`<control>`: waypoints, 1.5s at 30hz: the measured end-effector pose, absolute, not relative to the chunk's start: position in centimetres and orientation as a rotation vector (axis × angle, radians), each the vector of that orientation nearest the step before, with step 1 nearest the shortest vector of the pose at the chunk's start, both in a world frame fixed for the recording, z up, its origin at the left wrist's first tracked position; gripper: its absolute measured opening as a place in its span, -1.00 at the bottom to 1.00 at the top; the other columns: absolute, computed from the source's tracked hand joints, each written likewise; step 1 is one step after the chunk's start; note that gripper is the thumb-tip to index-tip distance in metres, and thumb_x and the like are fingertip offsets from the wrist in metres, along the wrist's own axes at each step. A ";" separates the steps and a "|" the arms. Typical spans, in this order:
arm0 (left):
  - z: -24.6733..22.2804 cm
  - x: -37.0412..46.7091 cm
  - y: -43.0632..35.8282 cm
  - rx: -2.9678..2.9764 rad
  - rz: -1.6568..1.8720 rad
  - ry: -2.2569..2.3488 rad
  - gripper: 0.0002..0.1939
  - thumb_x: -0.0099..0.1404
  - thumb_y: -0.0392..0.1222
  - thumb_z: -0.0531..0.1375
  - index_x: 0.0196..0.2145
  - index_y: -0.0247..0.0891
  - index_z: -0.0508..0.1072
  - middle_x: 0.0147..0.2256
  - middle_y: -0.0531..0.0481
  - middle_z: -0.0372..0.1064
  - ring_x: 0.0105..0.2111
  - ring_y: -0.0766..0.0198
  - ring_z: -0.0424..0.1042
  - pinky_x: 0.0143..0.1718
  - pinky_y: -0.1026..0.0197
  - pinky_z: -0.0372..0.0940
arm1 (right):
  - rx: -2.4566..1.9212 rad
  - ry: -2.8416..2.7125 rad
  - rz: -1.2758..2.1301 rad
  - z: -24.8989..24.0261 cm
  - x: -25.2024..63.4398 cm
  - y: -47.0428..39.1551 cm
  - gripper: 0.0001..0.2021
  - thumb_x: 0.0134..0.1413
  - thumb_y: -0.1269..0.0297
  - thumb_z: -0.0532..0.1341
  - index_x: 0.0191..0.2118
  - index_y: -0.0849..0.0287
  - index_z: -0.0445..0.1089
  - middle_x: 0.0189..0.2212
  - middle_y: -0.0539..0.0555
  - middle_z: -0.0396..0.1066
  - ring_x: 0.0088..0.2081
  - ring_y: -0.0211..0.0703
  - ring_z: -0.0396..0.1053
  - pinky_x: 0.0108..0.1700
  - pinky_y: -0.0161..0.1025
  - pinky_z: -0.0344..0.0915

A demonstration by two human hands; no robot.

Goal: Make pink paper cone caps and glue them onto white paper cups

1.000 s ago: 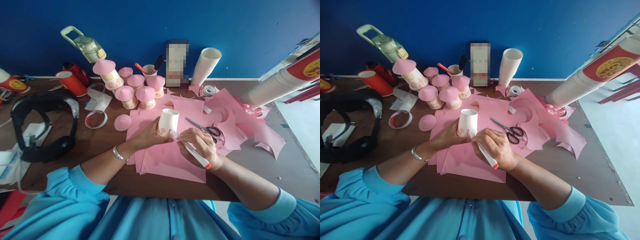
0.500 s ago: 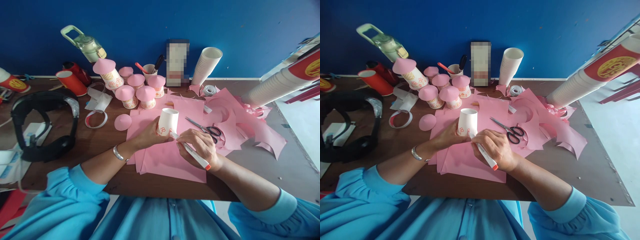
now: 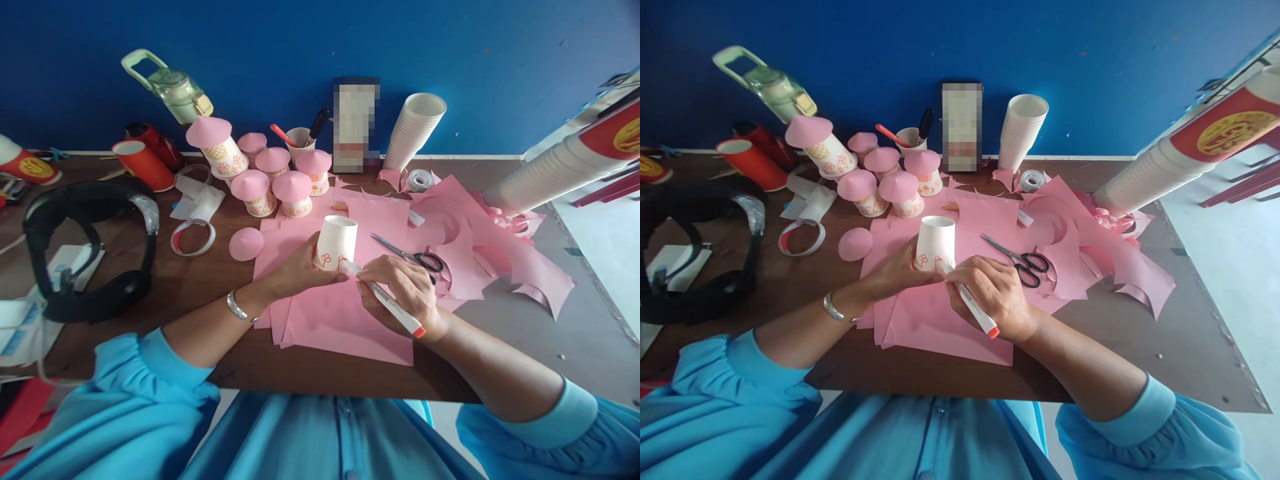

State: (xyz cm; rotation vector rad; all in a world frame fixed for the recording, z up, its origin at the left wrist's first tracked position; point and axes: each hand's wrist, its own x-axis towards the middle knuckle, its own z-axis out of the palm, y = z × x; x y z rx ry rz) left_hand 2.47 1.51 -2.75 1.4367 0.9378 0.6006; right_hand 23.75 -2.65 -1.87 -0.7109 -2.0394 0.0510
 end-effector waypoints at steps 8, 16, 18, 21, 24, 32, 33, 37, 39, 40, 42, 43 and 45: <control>-2.7 2.5 1.5 1.431 0.599 0.933 -0.42 0.12 0.12 0.46 -0.07 -0.22 0.35 -0.20 -0.02 0.40 -0.22 0.20 0.37 -0.23 0.18 0.30 | -0.719 -2.030 0.067 -1.9 23.7 -2.7 -0.69 0.11 0.60 0.23 -0.10 0.08 0.37 -0.43 -0.02 0.51 -0.47 -0.20 0.49 -0.44 -0.27 0.43; -2.8 2.5 1.5 1.427 0.622 0.919 -0.40 0.13 0.10 0.46 -0.03 -0.22 0.35 -0.17 -0.04 0.40 -0.21 0.20 0.37 -0.23 0.19 0.30 | -0.710 -2.052 0.088 -1.7 23.5 -2.9 -0.76 0.14 0.58 0.23 -0.14 0.12 0.36 -0.45 0.01 0.49 -0.46 -0.18 0.49 -0.44 -0.26 0.44; -2.9 2.5 1.5 1.430 0.617 0.927 -0.41 0.13 0.10 0.46 -0.05 -0.23 0.35 -0.18 -0.04 0.40 -0.22 0.21 0.36 -0.24 0.20 0.30 | -0.702 -2.056 0.103 -1.8 23.5 -2.9 -0.75 0.13 0.59 0.22 -0.14 0.12 0.37 -0.44 0.01 0.49 -0.46 -0.18 0.49 -0.43 -0.26 0.44; -2.7 2.6 1.5 1.440 0.612 0.944 -0.46 0.13 0.09 0.46 -0.11 -0.23 0.35 -0.22 -0.01 0.39 -0.25 0.23 0.35 -0.27 0.21 0.29 | -0.692 -2.058 0.112 -1.8 23.4 -2.9 -0.75 0.13 0.60 0.21 -0.14 0.12 0.36 -0.43 0.01 0.50 -0.45 -0.18 0.49 -0.43 -0.27 0.44; -2.5 2.7 1.5 1.451 0.609 0.954 -0.48 0.12 0.08 0.46 -0.13 -0.23 0.35 -0.24 -0.01 0.39 -0.27 0.24 0.34 -0.29 0.22 0.28 | -0.698 -2.051 0.109 -1.8 23.3 -2.9 -0.76 0.14 0.60 0.22 -0.15 0.12 0.35 -0.43 0.01 0.49 -0.46 -0.19 0.48 -0.44 -0.27 0.43; -2.4 2.6 1.6 1.467 0.613 0.944 -0.49 0.13 0.08 0.45 -0.14 -0.23 0.35 -0.26 0.02 0.35 -0.27 0.25 0.32 -0.29 0.23 0.27 | -0.677 -2.048 0.102 -1.7 23.3 -2.9 -0.76 0.14 0.61 0.24 -0.15 0.14 0.35 -0.43 0.04 0.49 -0.45 -0.19 0.49 -0.43 -0.26 0.45; -2.4 2.6 1.6 1.476 0.612 0.948 -0.48 0.13 0.09 0.45 -0.14 -0.22 0.35 -0.25 0.01 0.36 -0.27 0.24 0.32 -0.29 0.22 0.27 | -0.675 -2.047 0.097 -1.7 23.4 -2.9 -0.76 0.14 0.61 0.24 -0.15 0.14 0.35 -0.43 0.03 0.49 -0.45 -0.19 0.49 -0.43 -0.26 0.45; -2.3 2.6 1.6 1.495 0.595 0.986 -0.45 0.10 0.14 0.46 -0.15 -0.22 0.36 -0.24 -0.01 0.38 -0.27 0.22 0.35 -0.29 0.21 0.29 | -0.683 -2.032 0.076 -1.6 23.4 -2.9 -0.77 0.16 0.58 0.24 -0.14 0.12 0.35 -0.45 0.00 0.48 -0.46 -0.20 0.48 -0.44 -0.27 0.46; -2.3 2.6 1.5 1.487 0.593 0.982 -0.45 0.10 0.14 0.46 -0.15 -0.23 0.36 -0.25 -0.01 0.39 -0.27 0.22 0.35 -0.29 0.21 0.29 | -0.687 -2.036 0.078 -1.6 23.4 -2.9 -0.77 0.16 0.58 0.24 -0.15 0.12 0.35 -0.45 0.00 0.48 -0.46 -0.20 0.49 -0.43 -0.27 0.46; -2.3 2.7 1.5 1.485 0.592 0.977 -0.45 0.10 0.14 0.46 -0.15 -0.23 0.36 -0.25 0.00 0.38 -0.27 0.22 0.34 -0.30 0.21 0.28 | -0.690 -2.039 0.080 -1.6 23.4 -2.9 -0.78 0.15 0.58 0.24 -0.15 0.13 0.35 -0.45 0.01 0.48 -0.46 -0.19 0.49 -0.43 -0.27 0.45; -2.3 2.7 1.5 1.485 0.596 0.969 -0.47 0.11 0.13 0.46 -0.17 -0.24 0.36 -0.28 0.01 0.36 -0.29 0.24 0.33 -0.31 0.22 0.27 | -0.696 -2.046 0.084 -1.6 23.4 -2.9 -0.79 0.16 0.58 0.24 -0.17 0.13 0.36 -0.45 0.02 0.49 -0.47 -0.19 0.48 -0.43 -0.26 0.44; -2.3 2.8 1.5 1.487 0.597 0.969 -0.48 0.11 0.13 0.46 -0.18 -0.24 0.36 -0.29 0.02 0.36 -0.29 0.25 0.32 -0.31 0.23 0.26 | -0.700 -2.048 0.088 -1.6 23.4 -2.9 -0.79 0.16 0.58 0.23 -0.17 0.13 0.36 -0.45 0.02 0.49 -0.47 -0.19 0.48 -0.43 -0.26 0.44; -2.2 2.8 1.5 1.499 0.597 0.974 -0.48 0.11 0.12 0.45 -0.20 -0.24 0.35 -0.30 0.03 0.35 -0.30 0.26 0.30 -0.32 0.23 0.25 | -0.704 -2.050 0.093 -1.6 23.4 -2.9 -0.80 0.17 0.57 0.22 -0.17 0.13 0.36 -0.45 0.01 0.49 -0.47 -0.19 0.48 -0.44 -0.26 0.43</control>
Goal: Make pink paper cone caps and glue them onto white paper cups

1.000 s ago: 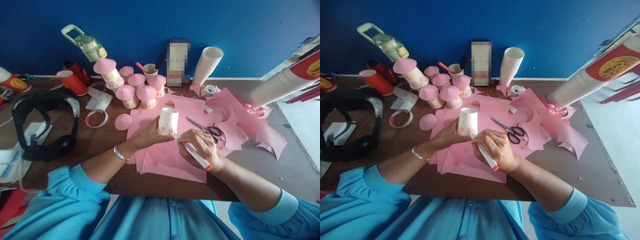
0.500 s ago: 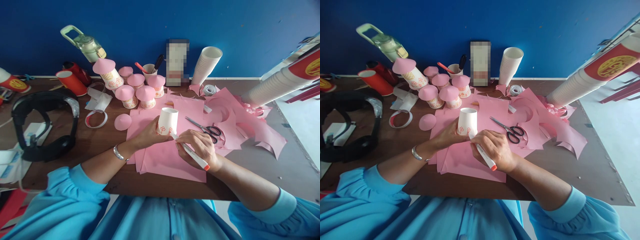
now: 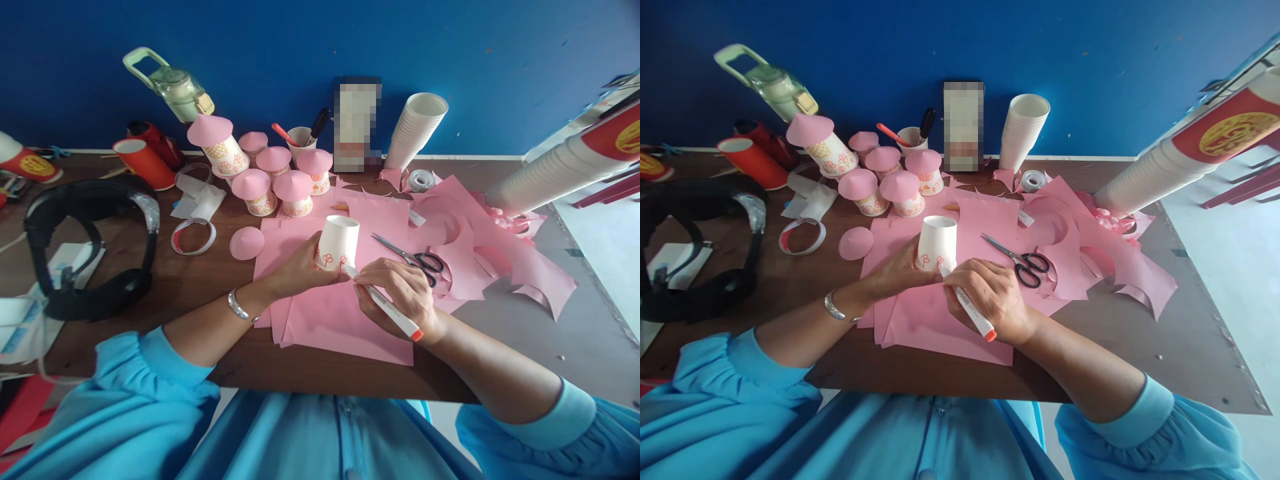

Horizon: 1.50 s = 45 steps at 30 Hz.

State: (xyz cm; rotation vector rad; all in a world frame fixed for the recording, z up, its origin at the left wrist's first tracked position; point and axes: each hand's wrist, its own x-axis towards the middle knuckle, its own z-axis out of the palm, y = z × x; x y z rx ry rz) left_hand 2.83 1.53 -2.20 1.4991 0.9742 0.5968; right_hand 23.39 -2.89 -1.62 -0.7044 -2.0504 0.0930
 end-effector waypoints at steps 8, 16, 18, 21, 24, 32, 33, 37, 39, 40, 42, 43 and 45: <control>-1.5 3.1 1.4 1.571 0.544 1.098 -0.44 0.05 0.14 0.45 -0.19 -0.24 0.35 -0.29 0.02 0.37 -0.31 0.25 0.29 -0.32 0.21 0.24 | -0.700 -2.050 0.072 -1.6 23.4 -2.8 -0.79 0.18 0.59 0.24 -0.16 0.13 0.35 -0.44 0.03 0.50 -0.46 -0.19 0.48 -0.43 -0.26 0.45; -1.7 3.0 1.3 1.581 0.534 1.132 -0.37 0.02 0.18 0.46 -0.13 -0.26 0.36 -0.22 -0.03 0.43 -0.27 0.22 0.32 -0.31 0.19 0.26 | -0.683 -2.068 0.101 -1.6 23.4 -2.8 -0.78 0.16 0.60 0.25 -0.16 0.15 0.35 -0.42 0.08 0.53 -0.44 -0.17 0.51 -0.42 -0.25 0.47; -1.7 3.0 1.3 1.582 0.539 1.130 -0.37 0.03 0.18 0.46 -0.12 -0.25 0.36 -0.20 -0.04 0.43 -0.27 0.21 0.34 -0.31 0.19 0.27 | -0.679 -2.071 0.106 -1.6 23.4 -2.8 -0.78 0.16 0.60 0.25 -0.17 0.16 0.35 -0.42 0.09 0.53 -0.44 -0.16 0.52 -0.41 -0.24 0.48; -1.8 3.0 1.3 1.594 0.545 1.128 -0.35 0.02 0.19 0.46 -0.11 -0.26 0.37 -0.19 -0.05 0.44 -0.26 0.20 0.35 -0.31 0.20 0.28 | -0.675 -2.074 0.103 -1.6 23.4 -2.8 -0.79 0.16 0.61 0.24 -0.17 0.16 0.35 -0.42 0.09 0.53 -0.44 -0.17 0.52 -0.41 -0.24 0.48; -1.8 3.0 1.3 1.605 0.542 1.128 -0.35 0.02 0.19 0.47 -0.11 -0.26 0.37 -0.21 -0.04 0.44 -0.26 0.21 0.36 -0.32 0.20 0.28 | -0.671 -2.081 0.108 -1.6 23.4 -2.8 -0.79 0.17 0.60 0.24 -0.17 0.15 0.35 -0.42 0.08 0.54 -0.43 -0.18 0.52 -0.41 -0.25 0.48; -1.5 3.3 1.2 1.572 0.554 1.101 -0.46 0.05 0.08 0.47 -0.18 -0.24 0.35 -0.28 0.02 0.39 -0.30 0.26 0.31 -0.35 0.24 0.26 | -0.687 -2.095 0.119 -1.6 23.5 -2.9 -0.78 0.18 0.58 0.22 -0.15 0.11 0.34 -0.42 0.03 0.52 -0.44 -0.22 0.51 -0.42 -0.27 0.47; -1.4 3.3 1.2 1.567 0.558 1.091 -0.48 0.05 0.06 0.47 -0.19 -0.24 0.35 -0.28 0.03 0.38 -0.31 0.27 0.30 -0.35 0.25 0.26 | -0.689 -2.093 0.122 -1.6 23.5 -2.9 -0.78 0.18 0.58 0.22 -0.16 0.11 0.34 -0.43 0.02 0.52 -0.44 -0.22 0.51 -0.42 -0.27 0.46; -1.2 3.3 1.3 1.572 0.569 1.055 -0.56 0.10 0.02 0.43 -0.24 -0.24 0.33 -0.34 0.06 0.33 -0.35 0.31 0.25 -0.38 0.26 0.22 | -0.691 -2.095 0.132 -1.6 23.5 -2.9 -0.79 0.17 0.58 0.22 -0.17 0.12 0.34 -0.43 0.03 0.52 -0.45 -0.21 0.50 -0.41 -0.27 0.46; -1.2 3.3 1.3 1.573 0.578 1.040 -0.56 0.11 0.02 0.42 -0.25 -0.24 0.32 -0.35 0.07 0.32 -0.35 0.31 0.24 -0.39 0.26 0.21 | -0.690 -2.095 0.130 -1.6 23.5 -2.9 -0.78 0.15 0.59 0.22 -0.18 0.12 0.34 -0.44 0.03 0.51 -0.45 -0.20 0.50 -0.42 -0.26 0.45; -1.3 3.3 1.4 1.567 0.580 1.031 -0.56 0.11 0.03 0.43 -0.25 -0.24 0.32 -0.34 0.07 0.32 -0.35 0.31 0.24 -0.39 0.26 0.21 | -0.690 -2.093 0.126 -1.6 23.6 -2.9 -0.78 0.15 0.59 0.22 -0.18 0.12 0.35 -0.44 0.03 0.51 -0.46 -0.20 0.50 -0.42 -0.26 0.45; -1.3 3.3 1.4 1.551 0.582 1.015 -0.55 0.11 0.04 0.43 -0.24 -0.24 0.33 -0.34 0.06 0.32 -0.35 0.31 0.25 -0.38 0.26 0.21 | -0.695 -2.087 0.122 -1.6 23.5 -2.9 -0.78 0.14 0.59 0.22 -0.18 0.12 0.35 -0.45 0.01 0.50 -0.47 -0.20 0.49 -0.42 -0.27 0.45; -1.2 3.3 1.4 1.542 0.583 1.014 -0.54 0.11 0.04 0.44 -0.24 -0.24 0.33 -0.33 0.06 0.32 -0.34 0.30 0.26 -0.37 0.26 0.22 | -0.697 -2.084 0.122 -1.6 23.5 -2.9 -0.78 0.14 0.58 0.22 -0.18 0.11 0.36 -0.45 0.01 0.50 -0.47 -0.20 0.49 -0.42 -0.27 0.44; -1.2 3.2 1.3 1.523 0.589 1.016 -0.52 0.10 0.06 0.45 -0.22 -0.25 0.34 -0.32 0.05 0.33 -0.33 0.29 0.28 -0.36 0.25 0.23 | -0.697 -2.083 0.128 -1.6 23.5 -2.9 -0.78 0.13 0.58 0.21 -0.19 0.11 0.36 -0.45 0.01 0.50 -0.47 -0.19 0.49 -0.43 -0.26 0.44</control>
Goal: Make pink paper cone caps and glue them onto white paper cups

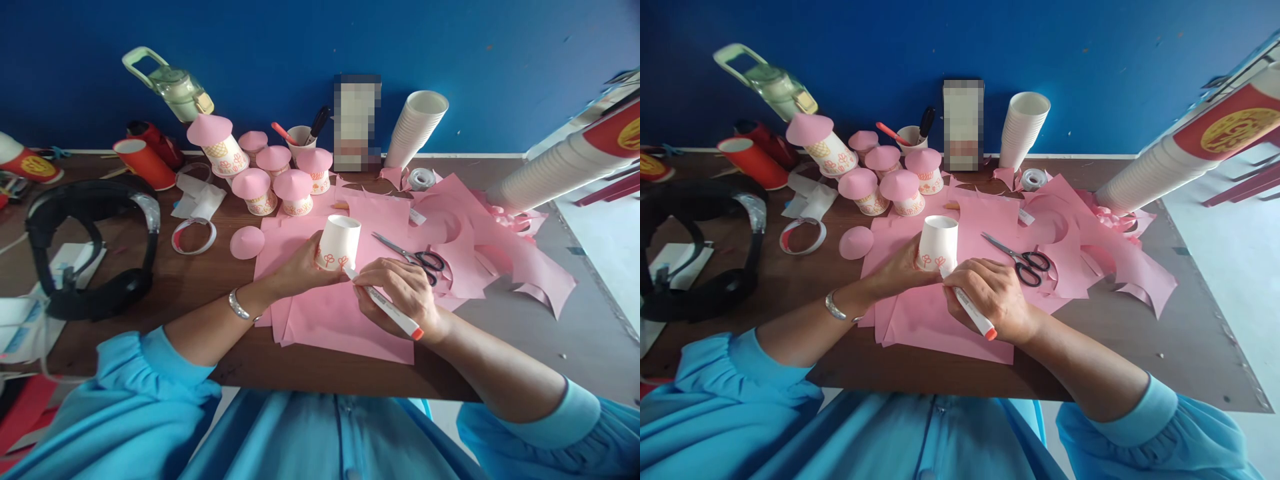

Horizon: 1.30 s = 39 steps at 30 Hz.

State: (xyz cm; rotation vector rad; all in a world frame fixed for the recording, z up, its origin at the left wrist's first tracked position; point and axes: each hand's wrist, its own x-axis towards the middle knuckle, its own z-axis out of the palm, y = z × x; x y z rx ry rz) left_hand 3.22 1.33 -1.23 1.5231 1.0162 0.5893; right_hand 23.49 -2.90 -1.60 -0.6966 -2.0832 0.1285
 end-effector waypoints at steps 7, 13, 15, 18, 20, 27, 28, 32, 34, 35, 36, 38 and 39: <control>-2.5 2.6 1.3 1.445 0.649 1.012 -0.32 0.08 0.09 0.48 0.01 -0.25 0.33 -0.09 -0.09 0.39 -0.13 0.15 0.39 -0.18 0.17 0.34 | -0.630 -2.031 0.097 -1.6 23.8 -2.8 -0.71 0.12 0.58 0.25 -0.08 0.13 0.38 -0.43 0.01 0.49 -0.44 -0.16 0.51 -0.42 -0.24 0.48; -3.4 2.0 1.4 1.366 0.709 0.934 -0.25 0.11 0.06 0.49 0.14 -0.20 0.30 0.05 -0.16 0.39 0.02 0.07 0.40 -0.05 0.10 0.36 | -0.710 -1.934 0.078 -1.8 24.2 -2.6 -0.70 0.16 0.54 0.27 -0.02 0.11 0.40 -0.34 0.06 0.53 -0.34 -0.10 0.56 -0.34 -0.17 0.55; -3.3 1.9 1.5 1.367 0.695 0.881 -0.27 0.12 0.04 0.49 0.15 -0.17 0.33 0.06 -0.14 0.41 0.05 0.06 0.40 0.00 0.08 0.35 | -0.740 -1.910 0.102 -1.8 24.2 -2.6 -0.71 0.17 0.54 0.27 -0.02 0.12 0.40 -0.31 0.09 0.54 -0.26 -0.06 0.60 -0.28 -0.16 0.58; -3.0 2.0 1.5 1.345 0.663 0.855 -0.29 0.15 0.03 0.48 0.17 -0.16 0.35 0.09 -0.14 0.43 0.11 0.03 0.40 0.07 0.04 0.34 | -0.747 -1.912 0.136 -1.8 24.2 -2.6 -0.71 0.18 0.53 0.27 -0.01 0.12 0.41 -0.26 0.11 0.57 -0.20 -0.04 0.63 -0.24 -0.16 0.60; -2.8 2.1 1.5 1.313 0.667 0.822 -0.32 0.18 0.03 0.46 0.17 -0.18 0.35 0.13 -0.17 0.43 0.15 0.01 0.40 0.12 0.02 0.34 | -0.736 -1.924 0.144 -1.7 24.1 -2.6 -0.71 0.19 0.52 0.27 0.00 0.11 0.41 -0.23 0.11 0.59 -0.20 -0.05 0.64 -0.23 -0.16 0.61; -2.7 2.2 1.5 1.341 0.648 0.781 -0.31 0.19 0.02 0.44 0.18 -0.20 0.33 0.15 -0.21 0.40 0.17 -0.03 0.40 0.15 -0.03 0.34 | -0.709 -1.941 0.172 -1.7 23.8 -2.7 -0.68 0.19 0.53 0.28 0.03 0.11 0.41 -0.22 0.12 0.60 -0.21 -0.06 0.64 -0.24 -0.16 0.62; -2.7 2.2 1.5 1.343 0.642 0.815 -0.25 0.15 0.02 0.47 0.20 -0.20 0.30 0.15 -0.23 0.40 0.16 -0.04 0.39 0.13 -0.03 0.35 | -0.695 -1.953 0.180 -1.8 23.8 -2.7 -0.69 0.20 0.52 0.28 0.02 0.11 0.41 -0.22 0.12 0.60 -0.20 -0.05 0.64 -0.23 -0.16 0.63; -2.5 2.3 1.3 1.343 0.620 0.922 -0.28 0.11 0.08 0.48 0.11 -0.24 0.34 0.08 -0.21 0.43 0.06 -0.02 0.43 0.03 0.00 0.38 | -0.632 -1.989 0.204 -1.8 23.9 -2.7 -0.71 0.19 0.52 0.29 0.01 0.15 0.41 -0.25 0.14 0.59 -0.18 -0.03 0.63 -0.19 -0.13 0.62; -2.3 2.3 1.3 1.359 0.616 0.915 -0.36 0.13 0.10 0.46 0.05 -0.24 0.39 0.02 -0.18 0.45 0.02 0.01 0.45 0.00 0.03 0.38 | -0.631 -1.983 0.202 -1.7 24.0 -2.7 -0.69 0.17 0.52 0.28 0.02 0.14 0.41 -0.27 0.11 0.58 -0.23 -0.04 0.61 -0.23 -0.12 0.61; -2.3 2.2 1.3 1.363 0.612 0.904 -0.38 0.14 0.10 0.46 0.03 -0.24 0.40 0.00 -0.17 0.46 0.00 0.02 0.45 -0.01 0.03 0.38 | -0.635 -1.980 0.195 -1.6 24.0 -2.7 -0.68 0.17 0.53 0.27 0.02 0.13 0.41 -0.30 0.09 0.57 -0.27 -0.05 0.60 -0.26 -0.13 0.60; -2.2 2.2 1.3 1.363 0.611 0.894 -0.39 0.14 0.10 0.46 0.03 -0.24 0.41 -0.02 -0.16 0.46 -0.01 0.03 0.45 -0.01 0.04 0.38 | -0.641 -1.979 0.185 -1.6 24.1 -2.7 -0.68 0.16 0.54 0.26 0.01 0.12 0.41 -0.32 0.07 0.56 -0.31 -0.07 0.59 -0.30 -0.14 0.59; -2.2 2.2 1.3 1.352 0.613 0.884 -0.40 0.14 0.09 0.46 0.02 -0.24 0.41 -0.05 -0.14 0.46 -0.03 0.05 0.45 -0.03 0.05 0.38 | -0.649 -1.979 0.162 -1.5 24.1 -2.7 -0.69 0.15 0.55 0.25 -0.02 0.11 0.40 -0.38 0.04 0.53 -0.37 -0.10 0.56 -0.36 -0.17 0.55; -2.2 2.1 1.3 1.351 0.613 0.883 -0.41 0.14 0.08 0.46 0.00 -0.24 0.41 -0.07 -0.13 0.46 -0.05 0.06 0.46 -0.05 0.06 0.38 | -0.651 -1.980 0.152 -1.5 24.1 -2.7 -0.70 0.15 0.56 0.24 -0.04 0.10 0.40 -0.40 0.02 0.52 -0.40 -0.12 0.54 -0.39 -0.19 0.54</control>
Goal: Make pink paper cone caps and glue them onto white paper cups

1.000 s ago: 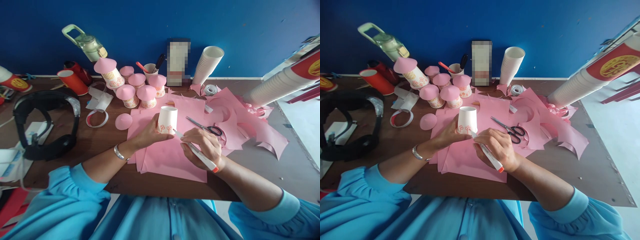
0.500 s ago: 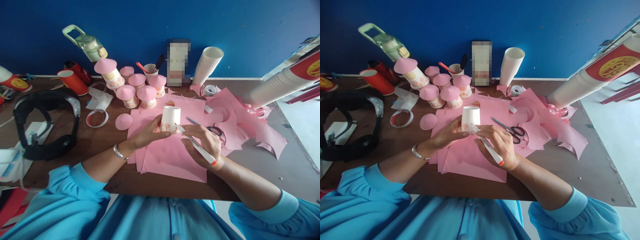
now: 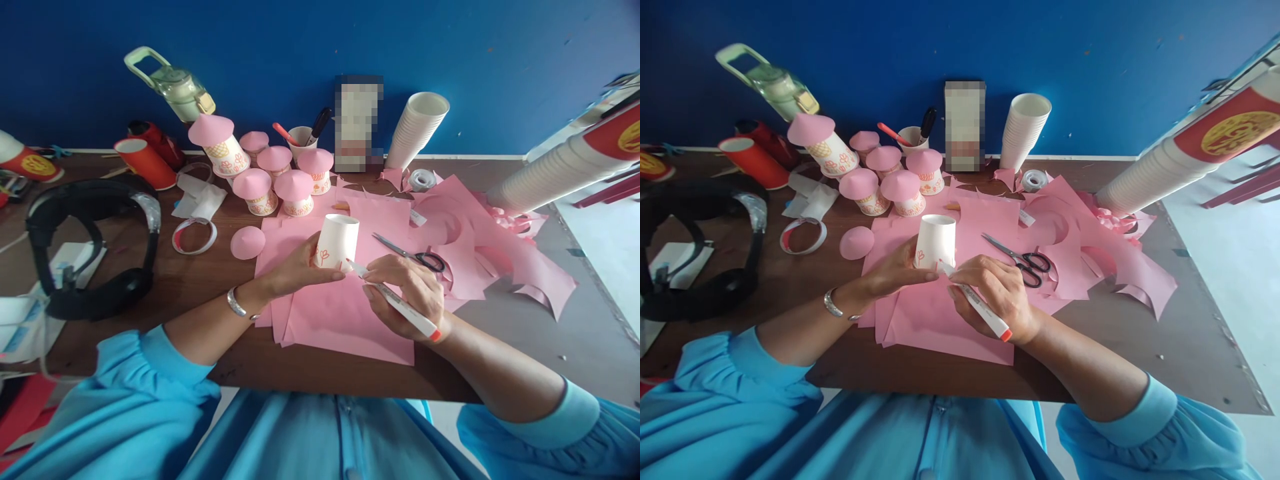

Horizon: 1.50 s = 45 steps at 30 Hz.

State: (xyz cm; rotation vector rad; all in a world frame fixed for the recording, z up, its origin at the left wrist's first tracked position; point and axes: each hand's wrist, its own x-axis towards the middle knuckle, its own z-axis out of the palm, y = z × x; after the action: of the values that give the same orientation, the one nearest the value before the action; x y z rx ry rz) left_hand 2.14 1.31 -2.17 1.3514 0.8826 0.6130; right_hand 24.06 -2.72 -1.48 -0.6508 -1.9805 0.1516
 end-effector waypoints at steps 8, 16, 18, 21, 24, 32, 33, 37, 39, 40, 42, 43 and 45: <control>-2.2 2.0 1.3 1.361 0.627 0.848 -0.46 0.14 0.07 0.46 -0.05 -0.24 0.43 -0.11 -0.13 0.49 -0.10 0.07 0.47 -0.10 0.08 0.39 | -0.606 -2.008 0.138 -1.7 23.8 -2.8 -0.67 0.11 0.57 0.23 -0.02 0.11 0.39 -0.42 0.01 0.50 -0.43 -0.13 0.50 -0.41 -0.21 0.49; -2.5 1.9 1.4 1.394 0.621 0.838 -0.46 0.16 0.08 0.45 -0.03 -0.23 0.44 -0.12 -0.11 0.48 -0.11 0.09 0.47 -0.11 0.09 0.38 | -0.621 -2.029 0.141 -1.7 23.8 -2.8 -0.69 0.12 0.56 0.23 -0.05 0.09 0.38 -0.42 0.00 0.49 -0.43 -0.16 0.51 -0.42 -0.23 0.50; -2.5 1.9 1.4 1.396 0.626 0.831 -0.48 0.16 0.07 0.45 -0.04 -0.23 0.44 -0.13 -0.10 0.47 -0.13 0.11 0.46 -0.11 0.10 0.38 | -0.624 -2.035 0.136 -1.6 23.8 -2.8 -0.72 0.14 0.55 0.23 -0.07 0.09 0.37 -0.42 -0.01 0.48 -0.44 -0.17 0.50 -0.42 -0.24 0.49; -2.4 1.9 1.4 1.392 0.637 0.817 -0.52 0.18 0.05 0.45 -0.07 -0.23 0.44 -0.17 -0.06 0.45 -0.16 0.15 0.44 -0.12 0.12 0.36 | -0.620 -2.038 0.125 -1.5 23.7 -2.8 -0.74 0.15 0.56 0.24 -0.09 0.12 0.37 -0.43 0.01 0.47 -0.43 -0.18 0.50 -0.42 -0.24 0.50; -2.2 2.0 1.4 1.386 0.637 0.819 -0.53 0.17 0.04 0.45 -0.08 -0.23 0.44 -0.18 -0.05 0.44 -0.18 0.16 0.43 -0.14 0.13 0.36 | -0.629 -2.040 0.123 -1.5 23.7 -2.8 -0.75 0.15 0.58 0.24 -0.10 0.13 0.36 -0.43 0.01 0.47 -0.43 -0.18 0.50 -0.42 -0.24 0.49; -1.7 2.1 1.3 1.399 0.602 0.873 -0.50 0.15 0.07 0.45 -0.08 -0.24 0.42 -0.19 -0.07 0.44 -0.19 0.15 0.42 -0.16 0.12 0.36 | -0.653 -2.035 0.129 -1.7 23.6 -2.8 -0.77 0.15 0.58 0.24 -0.13 0.14 0.36 -0.44 0.02 0.49 -0.43 -0.18 0.51 -0.41 -0.26 0.48; -1.8 2.1 1.3 1.398 0.601 0.872 -0.49 0.15 0.07 0.45 -0.07 -0.24 0.42 -0.19 -0.07 0.44 -0.19 0.15 0.42 -0.17 0.13 0.36 | -0.657 -2.032 0.127 -1.8 23.5 -2.8 -0.77 0.16 0.57 0.23 -0.12 0.13 0.36 -0.43 0.01 0.49 -0.43 -0.18 0.51 -0.41 -0.26 0.48; -2.6 2.0 1.5 1.413 0.615 0.851 -0.47 0.15 0.07 0.46 -0.05 -0.25 0.42 -0.18 -0.06 0.45 -0.19 0.16 0.42 -0.17 0.15 0.35 | -0.656 -2.027 0.112 -1.8 23.6 -2.7 -0.77 0.18 0.57 0.23 -0.10 0.12 0.37 -0.42 0.00 0.50 -0.42 -0.19 0.52 -0.40 -0.25 0.50; -2.9 1.9 1.6 1.413 0.619 0.829 -0.48 0.16 0.07 0.46 -0.05 -0.25 0.43 -0.18 -0.05 0.46 -0.19 0.17 0.43 -0.16 0.15 0.35 | -0.647 -2.032 0.105 -1.8 23.6 -2.7 -0.76 0.17 0.57 0.24 -0.10 0.13 0.37 -0.42 0.01 0.50 -0.42 -0.18 0.53 -0.41 -0.24 0.50; -3.0 1.9 1.6 1.412 0.619 0.821 -0.49 0.17 0.06 0.45 -0.05 -0.25 0.44 -0.18 -0.05 0.46 -0.19 0.17 0.43 -0.16 0.15 0.35 | -0.646 -2.031 0.102 -1.8 23.6 -2.7 -0.75 0.16 0.58 0.25 -0.10 0.13 0.37 -0.42 0.02 0.51 -0.42 -0.17 0.53 -0.42 -0.24 0.50; -3.0 1.9 1.6 1.406 0.616 0.822 -0.50 0.17 0.06 0.45 -0.06 -0.25 0.45 -0.18 -0.05 0.46 -0.19 0.18 0.43 -0.15 0.15 0.35 | -0.648 -2.025 0.094 -1.8 23.7 -2.6 -0.73 0.16 0.58 0.25 -0.09 0.12 0.37 -0.42 0.01 0.51 -0.42 -0.17 0.53 -0.42 -0.23 0.51; -2.9 1.9 1.6 1.401 0.616 0.830 -0.50 0.17 0.07 0.45 -0.07 -0.25 0.45 -0.18 -0.05 0.46 -0.19 0.18 0.44 -0.15 0.15 0.35 | -0.651 -2.022 0.088 -1.8 23.7 -2.6 -0.72 0.15 0.58 0.25 -0.08 0.11 0.37 -0.42 0.00 0.51 -0.42 -0.17 0.53 -0.41 -0.23 0.52; -2.8 2.0 1.5 1.391 0.617 0.842 -0.50 0.16 0.07 0.46 -0.08 -0.25 0.45 -0.18 -0.05 0.46 -0.19 0.17 0.44 -0.16 0.15 0.35 | -0.656 -2.020 0.078 -1.8 23.8 -2.6 -0.72 0.15 0.58 0.24 -0.08 0.09 0.37 -0.42 -0.01 0.51 -0.42 -0.17 0.53 -0.40 -0.22 0.52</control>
State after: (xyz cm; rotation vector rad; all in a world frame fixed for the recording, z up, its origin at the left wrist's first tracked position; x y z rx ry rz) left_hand 1.95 1.53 -2.80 1.3908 0.8421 0.6168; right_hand 23.78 -2.64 -1.82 -0.6559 -2.0196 0.0777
